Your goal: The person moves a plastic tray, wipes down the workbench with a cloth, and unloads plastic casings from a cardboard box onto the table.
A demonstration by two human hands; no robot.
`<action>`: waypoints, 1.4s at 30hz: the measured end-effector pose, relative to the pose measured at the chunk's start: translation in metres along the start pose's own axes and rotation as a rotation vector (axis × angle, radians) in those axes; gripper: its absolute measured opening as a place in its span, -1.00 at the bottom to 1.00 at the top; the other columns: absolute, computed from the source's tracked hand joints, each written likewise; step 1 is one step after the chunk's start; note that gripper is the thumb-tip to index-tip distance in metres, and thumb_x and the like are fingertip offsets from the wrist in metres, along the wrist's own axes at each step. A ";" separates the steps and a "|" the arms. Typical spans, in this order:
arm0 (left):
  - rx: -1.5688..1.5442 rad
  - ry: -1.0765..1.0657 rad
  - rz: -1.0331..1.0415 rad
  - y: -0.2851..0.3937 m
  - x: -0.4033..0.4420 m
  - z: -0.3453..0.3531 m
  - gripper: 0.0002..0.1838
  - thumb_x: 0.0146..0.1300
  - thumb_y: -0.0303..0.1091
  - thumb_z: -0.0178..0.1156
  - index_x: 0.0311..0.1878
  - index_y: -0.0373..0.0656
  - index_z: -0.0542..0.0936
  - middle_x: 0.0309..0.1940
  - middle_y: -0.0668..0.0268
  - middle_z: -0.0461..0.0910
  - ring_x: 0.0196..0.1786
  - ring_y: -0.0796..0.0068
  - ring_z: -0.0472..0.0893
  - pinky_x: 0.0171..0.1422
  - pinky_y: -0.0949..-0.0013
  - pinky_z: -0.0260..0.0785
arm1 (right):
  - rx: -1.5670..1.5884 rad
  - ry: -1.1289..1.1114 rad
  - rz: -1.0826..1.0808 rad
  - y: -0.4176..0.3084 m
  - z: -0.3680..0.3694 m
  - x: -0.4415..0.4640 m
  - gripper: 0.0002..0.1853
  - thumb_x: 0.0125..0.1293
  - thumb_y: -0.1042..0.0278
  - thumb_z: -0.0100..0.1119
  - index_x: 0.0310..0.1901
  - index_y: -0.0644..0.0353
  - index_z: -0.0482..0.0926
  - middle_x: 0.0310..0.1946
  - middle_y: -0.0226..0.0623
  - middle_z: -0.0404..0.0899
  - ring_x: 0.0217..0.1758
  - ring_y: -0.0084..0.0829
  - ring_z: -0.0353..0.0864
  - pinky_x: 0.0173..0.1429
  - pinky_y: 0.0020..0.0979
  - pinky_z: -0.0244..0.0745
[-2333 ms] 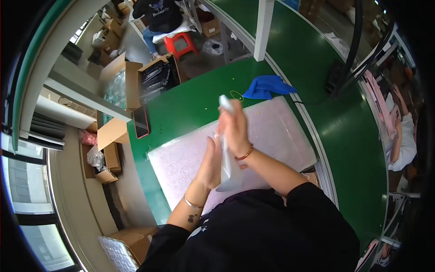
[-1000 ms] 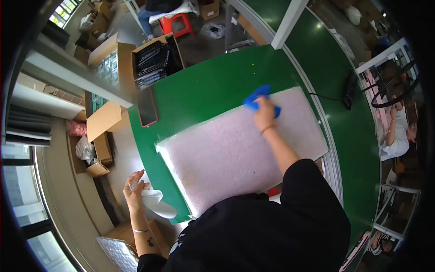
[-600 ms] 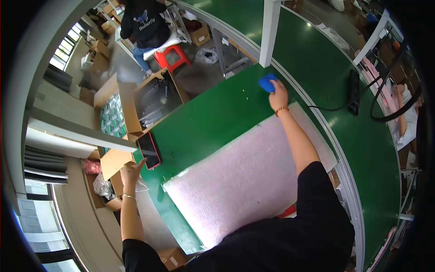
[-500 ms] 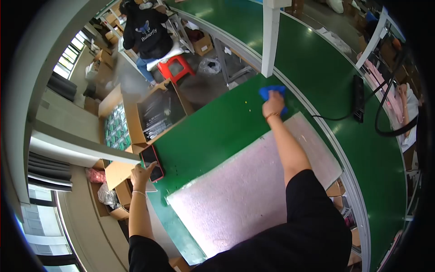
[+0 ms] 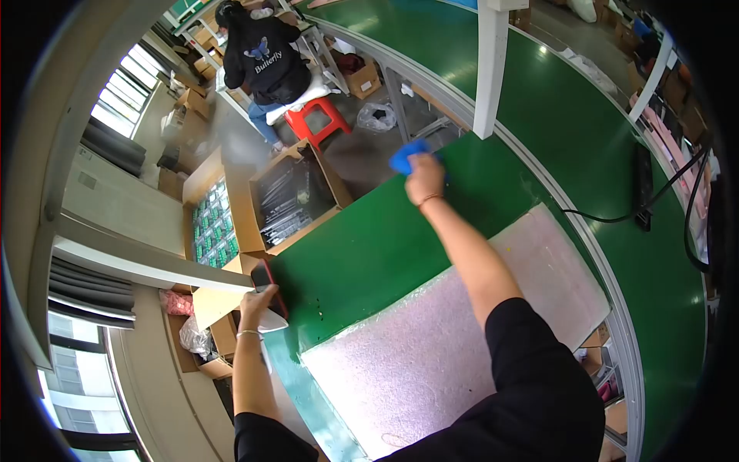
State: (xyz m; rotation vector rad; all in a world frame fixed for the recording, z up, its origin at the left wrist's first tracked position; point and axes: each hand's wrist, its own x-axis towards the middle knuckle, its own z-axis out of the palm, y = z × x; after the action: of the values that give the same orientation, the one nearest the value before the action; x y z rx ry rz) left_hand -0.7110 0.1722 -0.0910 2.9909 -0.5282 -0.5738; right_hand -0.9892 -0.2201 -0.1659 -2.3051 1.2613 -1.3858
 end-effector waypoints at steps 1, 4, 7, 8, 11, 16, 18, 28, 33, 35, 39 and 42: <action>-0.346 -0.146 0.005 -0.007 -0.006 -0.011 -0.27 -0.10 0.19 0.30 -0.08 -0.33 0.55 -0.22 0.13 0.59 -0.21 0.27 0.59 -0.11 0.30 0.43 | 0.173 -0.070 -0.095 -0.030 0.018 -0.019 -0.78 -0.02 0.56 -0.03 -0.32 0.18 0.57 -0.34 -0.12 0.54 -0.19 -0.09 0.51 -0.08 -0.15 0.41; -1.035 -0.315 0.247 -0.030 -0.053 -0.040 -0.44 0.16 0.04 0.15 0.04 -0.26 0.50 -0.18 0.32 0.50 -0.20 0.46 0.48 -0.16 0.46 0.34 | 0.597 -0.525 -0.003 -0.110 0.021 -0.056 -0.63 -0.02 0.59 -0.01 -0.11 0.19 0.57 -0.16 -0.07 0.56 -0.03 -0.16 0.54 0.07 -0.27 0.41; -1.274 -0.424 0.137 -0.081 -0.093 -0.058 -0.52 0.26 -0.03 0.06 0.08 -0.21 0.46 -0.21 0.25 0.57 -0.22 0.38 0.57 -0.16 0.37 0.45 | 1.076 -0.693 0.193 -0.122 -0.060 -0.038 -0.53 0.00 0.67 -0.13 -0.02 0.16 0.56 -0.02 -0.13 0.54 0.00 -0.22 0.56 0.08 -0.37 0.42; -1.359 -0.350 0.030 -0.093 -0.113 -0.059 -0.50 0.26 -0.03 0.05 0.11 -0.22 0.43 -0.18 0.23 0.57 -0.19 0.34 0.58 -0.11 0.34 0.46 | 0.979 -0.615 0.168 -0.106 -0.101 -0.025 -0.52 -0.01 0.69 -0.13 -0.04 0.14 0.57 -0.02 -0.14 0.54 0.01 -0.21 0.55 0.10 -0.37 0.41; -1.479 -0.358 0.141 -0.106 -0.204 -0.069 -0.39 0.19 0.06 0.05 0.16 -0.21 0.36 -0.10 0.18 0.56 -0.18 0.27 0.60 -0.11 0.30 0.50 | 0.028 -0.241 -0.079 0.010 -0.215 -0.011 -0.51 -0.10 0.71 -0.09 -0.09 0.10 0.60 -0.03 -0.11 0.52 0.11 -0.14 0.46 0.21 -0.34 0.35; -1.568 -0.497 0.285 -0.136 -0.262 -0.072 -0.31 0.14 0.08 0.09 0.21 -0.22 0.31 0.00 0.14 0.50 0.02 0.18 0.52 0.02 0.16 0.47 | -0.221 -0.076 0.281 0.051 -0.271 -0.129 -0.74 0.02 0.57 -0.04 -0.28 0.20 0.63 -0.30 -0.09 0.61 -0.15 -0.16 0.56 0.00 -0.23 0.42; -1.548 -0.580 0.276 -0.127 -0.259 -0.080 -0.30 0.13 0.07 0.10 0.22 -0.22 0.29 0.00 0.12 0.49 0.00 0.18 0.54 0.02 0.15 0.47 | 0.142 -0.237 -0.038 -0.064 -0.233 -0.227 -0.79 -0.01 0.56 0.01 -0.34 0.19 0.61 -0.34 -0.18 0.58 -0.14 -0.20 0.49 0.04 -0.21 0.31; -1.502 -0.879 0.527 -0.085 -0.270 -0.088 -0.30 0.17 -0.03 0.10 0.30 -0.19 0.20 0.13 0.09 0.40 0.10 0.15 0.48 0.07 0.12 0.46 | -0.055 -0.128 0.102 0.005 -0.380 -0.207 -0.61 0.01 0.70 -0.13 -0.12 0.27 0.58 -0.15 -0.07 0.59 -0.03 -0.19 0.57 0.11 -0.30 0.43; -1.371 -0.832 0.492 -0.050 -0.254 -0.061 -0.39 0.20 -0.08 0.09 0.26 -0.15 0.24 0.03 0.14 0.44 -0.02 0.24 0.51 0.09 0.24 0.38 | 0.394 -0.537 0.179 -0.197 -0.339 -0.374 -0.70 0.01 0.58 -0.06 -0.23 0.17 0.60 -0.16 -0.18 0.56 0.04 -0.24 0.45 0.18 -0.24 0.27; -1.221 -0.812 0.501 -0.012 -0.247 -0.053 -0.51 0.22 -0.10 0.09 0.12 -0.21 0.35 -0.14 0.22 0.50 -0.16 0.34 0.52 -0.01 0.33 0.38 | 1.020 -1.251 0.036 -0.277 -0.359 -0.390 -0.66 -0.04 0.51 0.04 -0.16 0.14 0.60 -0.11 -0.25 0.57 0.02 -0.28 0.48 0.17 -0.23 0.32; -1.000 -1.019 0.529 0.023 -0.194 -0.023 -0.42 0.19 -0.04 0.12 0.16 -0.25 0.37 -0.08 0.20 0.53 -0.08 0.41 0.53 0.06 0.39 0.38 | 0.973 -0.453 0.527 -0.174 -0.387 -0.300 -0.60 0.06 0.56 -0.05 -0.02 0.21 0.55 0.00 -0.21 0.52 0.16 -0.31 0.44 0.33 -0.31 0.20; -0.928 -0.961 0.584 0.061 -0.227 -0.030 -0.53 0.19 -0.04 0.10 0.00 -0.23 0.43 -0.29 0.28 0.51 -0.27 0.50 0.51 -0.15 0.44 0.36 | 0.073 -0.013 0.436 -0.054 -0.406 -0.244 -0.58 0.02 0.70 -0.15 -0.06 0.29 0.55 -0.07 -0.14 0.53 0.01 -0.28 0.53 0.19 -0.38 0.35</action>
State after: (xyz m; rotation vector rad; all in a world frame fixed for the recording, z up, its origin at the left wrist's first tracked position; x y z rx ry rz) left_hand -0.9183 0.1915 0.0233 1.4744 -0.8026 -1.5876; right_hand -1.3309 0.0986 -0.0704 -1.8390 1.5604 -1.2348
